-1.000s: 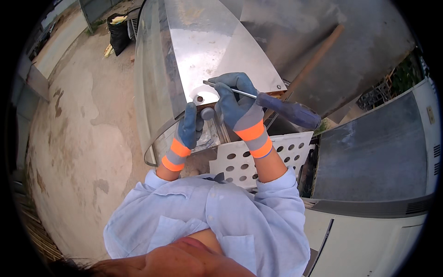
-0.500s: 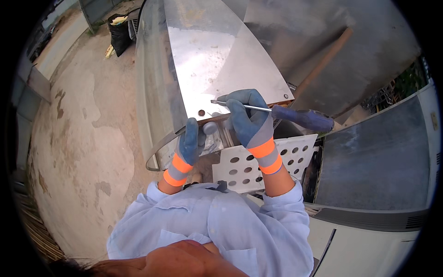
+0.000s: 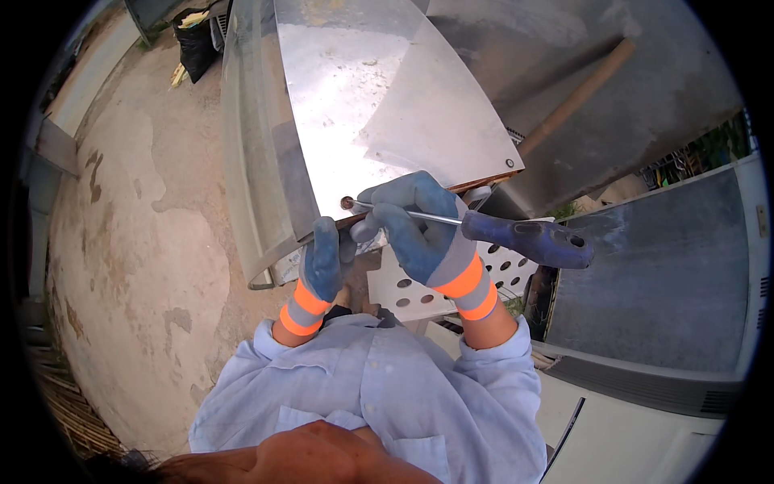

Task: The person uses a utility knife to scrape and clean the edges of a curved glass panel. They then use a screwdriver to tighten screws on a metal frame attached to the glass, securing a perforated metal plate into place.

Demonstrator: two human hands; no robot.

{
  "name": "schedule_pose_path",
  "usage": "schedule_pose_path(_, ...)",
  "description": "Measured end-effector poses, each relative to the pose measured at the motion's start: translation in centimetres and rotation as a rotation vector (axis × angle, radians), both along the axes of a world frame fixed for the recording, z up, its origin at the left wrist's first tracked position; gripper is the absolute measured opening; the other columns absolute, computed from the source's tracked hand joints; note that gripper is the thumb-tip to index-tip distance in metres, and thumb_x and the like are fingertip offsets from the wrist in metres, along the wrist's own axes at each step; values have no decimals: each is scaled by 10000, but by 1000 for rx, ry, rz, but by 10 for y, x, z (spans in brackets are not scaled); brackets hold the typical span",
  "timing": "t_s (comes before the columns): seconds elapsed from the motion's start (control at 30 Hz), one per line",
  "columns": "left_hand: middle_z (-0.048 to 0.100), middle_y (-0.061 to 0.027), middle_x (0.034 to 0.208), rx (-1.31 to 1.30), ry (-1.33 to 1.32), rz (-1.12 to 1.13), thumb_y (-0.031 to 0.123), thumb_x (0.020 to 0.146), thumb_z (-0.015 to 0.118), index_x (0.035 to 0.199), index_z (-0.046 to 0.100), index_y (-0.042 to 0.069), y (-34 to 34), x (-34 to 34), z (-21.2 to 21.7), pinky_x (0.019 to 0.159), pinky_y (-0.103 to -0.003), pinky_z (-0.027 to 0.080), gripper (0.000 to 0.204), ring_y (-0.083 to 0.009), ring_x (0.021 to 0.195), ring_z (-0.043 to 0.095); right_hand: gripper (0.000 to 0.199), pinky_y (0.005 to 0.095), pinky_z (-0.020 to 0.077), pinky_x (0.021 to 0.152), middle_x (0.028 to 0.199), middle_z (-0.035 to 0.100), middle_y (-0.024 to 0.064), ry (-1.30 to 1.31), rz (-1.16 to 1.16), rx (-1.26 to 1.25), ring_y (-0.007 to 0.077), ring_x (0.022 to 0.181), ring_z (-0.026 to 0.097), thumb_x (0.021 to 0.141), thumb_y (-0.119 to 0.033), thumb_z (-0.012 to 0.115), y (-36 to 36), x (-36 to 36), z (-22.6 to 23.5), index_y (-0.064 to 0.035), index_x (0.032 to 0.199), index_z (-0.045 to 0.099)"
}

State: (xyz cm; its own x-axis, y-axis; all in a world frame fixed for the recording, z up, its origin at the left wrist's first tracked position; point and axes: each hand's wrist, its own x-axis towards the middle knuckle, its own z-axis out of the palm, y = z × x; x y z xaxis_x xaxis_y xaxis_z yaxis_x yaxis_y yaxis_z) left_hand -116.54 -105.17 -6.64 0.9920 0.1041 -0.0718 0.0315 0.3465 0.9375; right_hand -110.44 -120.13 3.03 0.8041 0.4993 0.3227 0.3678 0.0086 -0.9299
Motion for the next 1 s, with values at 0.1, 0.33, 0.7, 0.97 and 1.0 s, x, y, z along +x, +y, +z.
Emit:
schedule_pose_path(0.1,521,-1,661,109,-73,4,427,1018,320,941,627,-9,2,2,-14,540,-291,414,538,-100,592,456,82,302,576,717,950,666,181,-86,30,-89,231,798,701,925,41,478,2,1,10,54,960,552)
schedule_pose_path(0.33,457,59,667,-113,-40,42,556,980,384,1083,657,-15,-6,5,-9,508,-234,260,642,-46,585,332,92,276,562,740,1000,677,182,-277,-137,-130,175,794,678,930,23,491,7,-1,-6,47,968,571)
schedule_pose_path(0.7,340,83,572,-16,20,34,553,989,347,1058,657,-17,-2,3,-3,456,-255,188,653,-52,505,244,108,264,550,691,830,684,114,-126,-5,23,171,750,699,948,-29,499,4,-4,-1,27,1013,565)
schedule_pose_path(0.97,479,27,659,106,37,3,563,990,297,1132,667,25,-1,2,-2,553,-263,362,668,-77,606,412,155,246,549,651,858,700,124,-340,-94,46,168,743,703,939,-79,559,12,-9,-23,41,1029,599)
schedule_pose_path(1.0,487,27,665,118,26,9,561,992,298,1129,668,22,-1,3,-8,559,-261,365,668,-76,611,417,156,248,549,649,852,702,121,-312,-122,60,167,739,701,941,-82,559,13,-11,-22,42,1025,600)
